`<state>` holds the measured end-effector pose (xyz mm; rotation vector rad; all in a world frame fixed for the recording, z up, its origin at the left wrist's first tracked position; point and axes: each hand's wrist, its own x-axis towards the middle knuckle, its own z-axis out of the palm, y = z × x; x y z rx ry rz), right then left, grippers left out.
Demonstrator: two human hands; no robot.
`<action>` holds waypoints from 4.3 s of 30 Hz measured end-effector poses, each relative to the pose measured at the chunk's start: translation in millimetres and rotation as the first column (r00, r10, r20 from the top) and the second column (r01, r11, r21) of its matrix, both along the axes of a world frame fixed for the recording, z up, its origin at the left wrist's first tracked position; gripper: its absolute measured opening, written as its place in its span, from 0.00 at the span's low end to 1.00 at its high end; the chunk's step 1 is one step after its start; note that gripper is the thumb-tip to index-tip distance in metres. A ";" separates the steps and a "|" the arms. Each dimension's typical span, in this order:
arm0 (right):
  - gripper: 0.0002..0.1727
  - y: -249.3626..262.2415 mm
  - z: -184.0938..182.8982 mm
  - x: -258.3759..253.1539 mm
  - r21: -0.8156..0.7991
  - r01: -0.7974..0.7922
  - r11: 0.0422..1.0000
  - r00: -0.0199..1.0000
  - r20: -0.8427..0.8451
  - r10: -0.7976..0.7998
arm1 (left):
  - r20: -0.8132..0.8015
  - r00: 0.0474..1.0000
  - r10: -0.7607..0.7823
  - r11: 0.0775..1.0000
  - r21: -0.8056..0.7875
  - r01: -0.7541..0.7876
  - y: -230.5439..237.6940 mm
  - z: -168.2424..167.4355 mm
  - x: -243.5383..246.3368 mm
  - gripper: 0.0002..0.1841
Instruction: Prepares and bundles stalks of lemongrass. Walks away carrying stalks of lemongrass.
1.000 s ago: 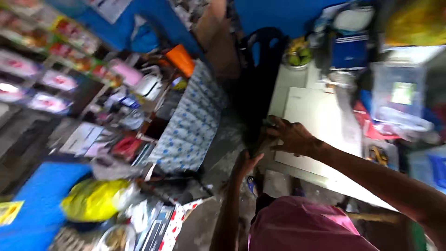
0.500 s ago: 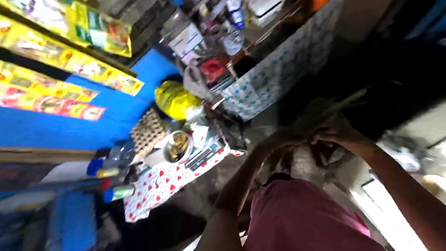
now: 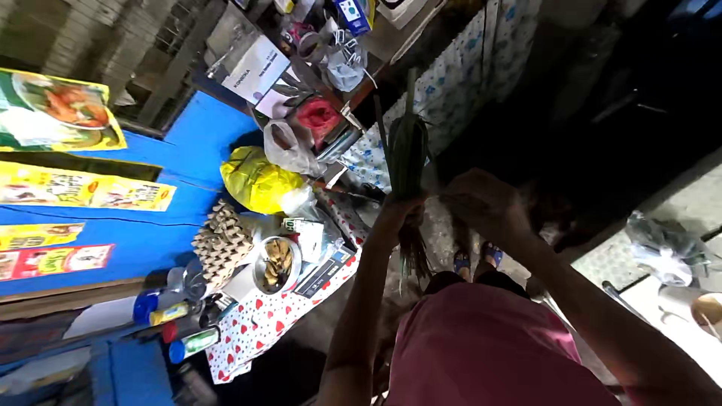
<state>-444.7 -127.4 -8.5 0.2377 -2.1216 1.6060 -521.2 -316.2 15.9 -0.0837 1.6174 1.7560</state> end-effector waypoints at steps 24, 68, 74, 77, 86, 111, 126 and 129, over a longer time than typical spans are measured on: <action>0.10 63.7 -50.3 -129.0 -0.201 0.207 0.958 0.954 0.259 -0.152 | -0.313 0.902 -0.298 0.790 -0.611 0.049 119.1 -37.0 -119.2 0.13; 0.33 611.9 -7.5 -272.2 -0.954 -0.026 0.297 0.991 -0.064 -0.120 | -0.598 0.464 -0.654 0.727 -0.326 0.605 684.7 -20.9 -381.4 0.25; 0.50 724.4 11.9 -304.6 -0.785 0.119 0.607 0.992 0.117 -0.042 | -0.688 0.063 -0.723 0.528 -0.492 0.692 785.9 -10.1 -473.2 0.20; 0.52 779.3 33.9 -335.7 -0.689 0.164 0.706 0.975 0.221 -0.011 | -0.652 -0.118 -0.749 0.393 -0.581 0.713 842.8 6.8 -526.4 0.17; 0.49 914.0 72.2 -473.6 0.021 0.165 0.986 0.823 0.548 -0.150 | -0.333 -0.391 -0.858 0.040 -0.802 0.596 997.1 40.7 -670.5 0.22; 0.45 1255.6 -92.2 -1030.0 -0.201 0.397 0.895 0.710 0.686 -0.161 | -0.026 0.970 -0.240 0.971 -0.002 0.240 1360.7 -83.8 -1140.6 0.11; 0.28 1434.2 -102.1 -1380.6 0.010 -0.044 0.999 0.577 0.816 0.017 | 0.420 0.869 0.263 0.842 0.340 -0.419 1508.1 -146.4 -1471.6 0.16; 0.26 1461.4 -116.0 -1464.2 0.107 -0.280 0.954 0.557 0.827 0.071 | 0.458 0.813 0.359 0.796 0.303 -0.523 1493.2 -178.6 -1524.1 0.21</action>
